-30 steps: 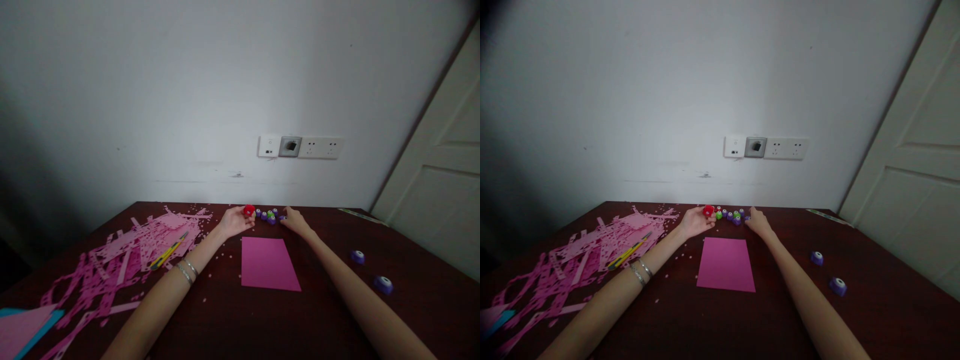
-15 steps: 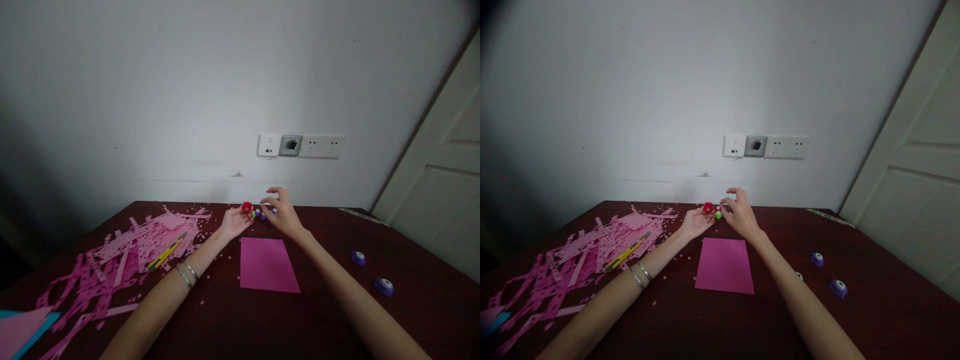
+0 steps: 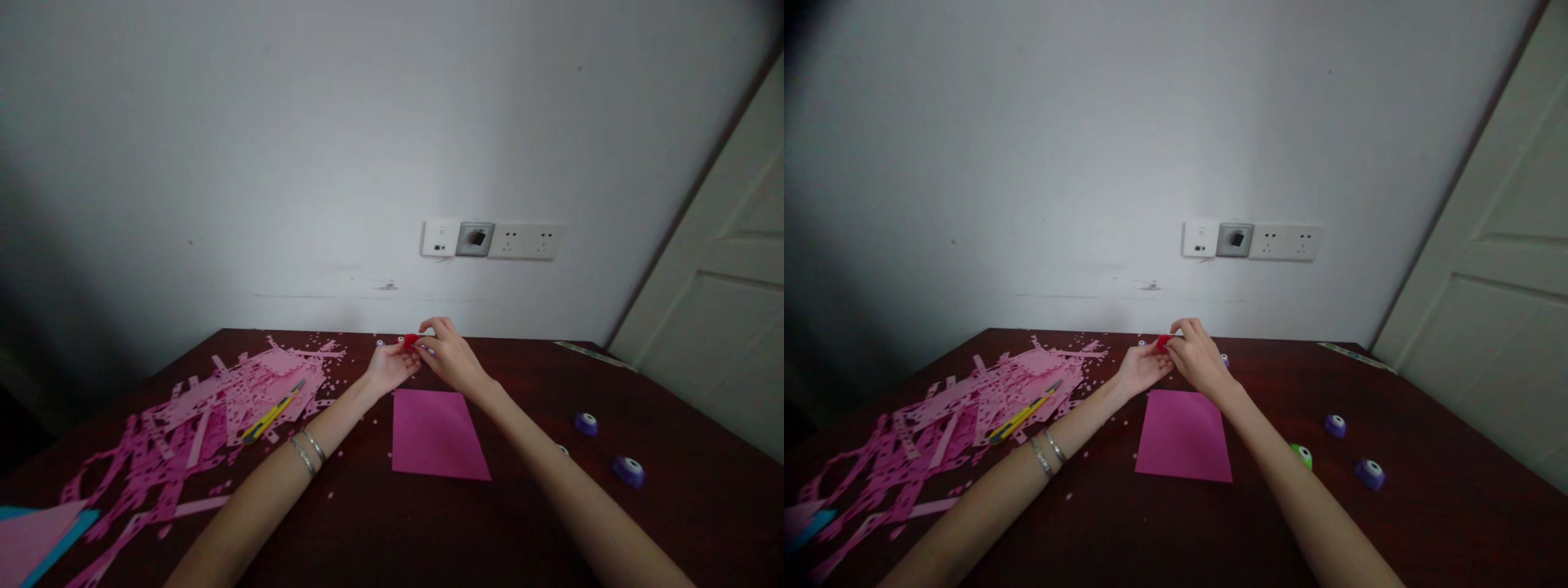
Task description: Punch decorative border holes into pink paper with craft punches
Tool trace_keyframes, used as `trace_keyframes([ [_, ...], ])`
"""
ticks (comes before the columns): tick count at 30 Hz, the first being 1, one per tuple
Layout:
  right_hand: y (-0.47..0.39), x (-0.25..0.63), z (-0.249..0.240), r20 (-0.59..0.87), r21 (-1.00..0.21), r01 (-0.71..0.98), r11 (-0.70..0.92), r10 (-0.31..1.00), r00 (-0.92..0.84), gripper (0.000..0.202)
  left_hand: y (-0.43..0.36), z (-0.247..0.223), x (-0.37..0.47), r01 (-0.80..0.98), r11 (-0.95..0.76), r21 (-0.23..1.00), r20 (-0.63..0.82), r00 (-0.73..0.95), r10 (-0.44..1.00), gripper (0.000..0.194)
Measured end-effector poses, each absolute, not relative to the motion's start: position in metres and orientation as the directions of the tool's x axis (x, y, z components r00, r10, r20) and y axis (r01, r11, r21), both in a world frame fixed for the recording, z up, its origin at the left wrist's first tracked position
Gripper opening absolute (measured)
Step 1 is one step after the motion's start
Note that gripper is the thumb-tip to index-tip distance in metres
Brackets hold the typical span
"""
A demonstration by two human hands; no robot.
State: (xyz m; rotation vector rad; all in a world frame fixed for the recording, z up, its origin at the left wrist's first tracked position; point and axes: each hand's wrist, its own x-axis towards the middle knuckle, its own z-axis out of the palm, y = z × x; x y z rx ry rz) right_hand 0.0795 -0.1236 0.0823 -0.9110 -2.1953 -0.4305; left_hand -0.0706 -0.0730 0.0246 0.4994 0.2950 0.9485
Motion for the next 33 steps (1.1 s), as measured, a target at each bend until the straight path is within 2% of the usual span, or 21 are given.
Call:
trace_keyframes([
  [4, -0.123, 0.079, 0.080, 0.704, 0.056, 0.740, 0.670, 0.499, -0.505, 0.017, -0.076, 0.026, -0.068, -0.696, 0.483, 0.531, -0.042, 0.548, 0.835, 0.016],
  [11, -0.124, 0.077, 0.079, 0.681, 0.170, 0.790, 0.589, 0.509, -0.527, 0.019, -0.080, 0.030, -0.066, -0.703, 0.473, 0.531, -0.053, 0.530, 0.847, 0.017],
  [15, -0.123, 0.076, 0.078, 0.681, 0.167, 0.791, 0.588, 0.512, -0.524, 0.016, -0.080, 0.029, -0.064, -0.706, 0.464, 0.536, -0.040, 0.527, 0.849, 0.017],
  [17, -0.122, 0.077, 0.079, 0.694, 0.118, 0.789, 0.603, 0.517, -0.500, 0.014, -0.078, 0.028, -0.065, -0.700, 0.444, 0.559, -0.029, 0.518, 0.855, 0.016],
  [27, -0.103, 0.095, 0.069, 0.657, -0.333, 0.659, 0.675, 0.667, -0.352, 0.008, -0.059, 0.021, -0.086, -0.626, 0.259, 0.736, -0.036, 0.346, 0.938, 0.009],
  [29, -0.099, 0.095, 0.067, 0.640, -0.441, 0.600, 0.667, 0.703, -0.311, 0.010, -0.057, 0.018, -0.086, -0.483, 0.131, 0.866, 0.012, 0.281, 0.960, 0.009],
  [31, -0.098, 0.095, 0.068, 0.629, -0.532, 0.546, 0.647, 0.734, -0.257, 0.011, -0.055, 0.014, -0.085, -0.189, -0.066, 0.980, 0.103, 0.194, 0.976, 0.012],
  [33, -0.097, 0.096, 0.070, 0.622, -0.583, 0.517, 0.627, 0.754, -0.212, 0.011, -0.053, 0.010, -0.083, 0.166, -0.239, 0.957, 0.218, 0.134, 0.967, 0.014],
])
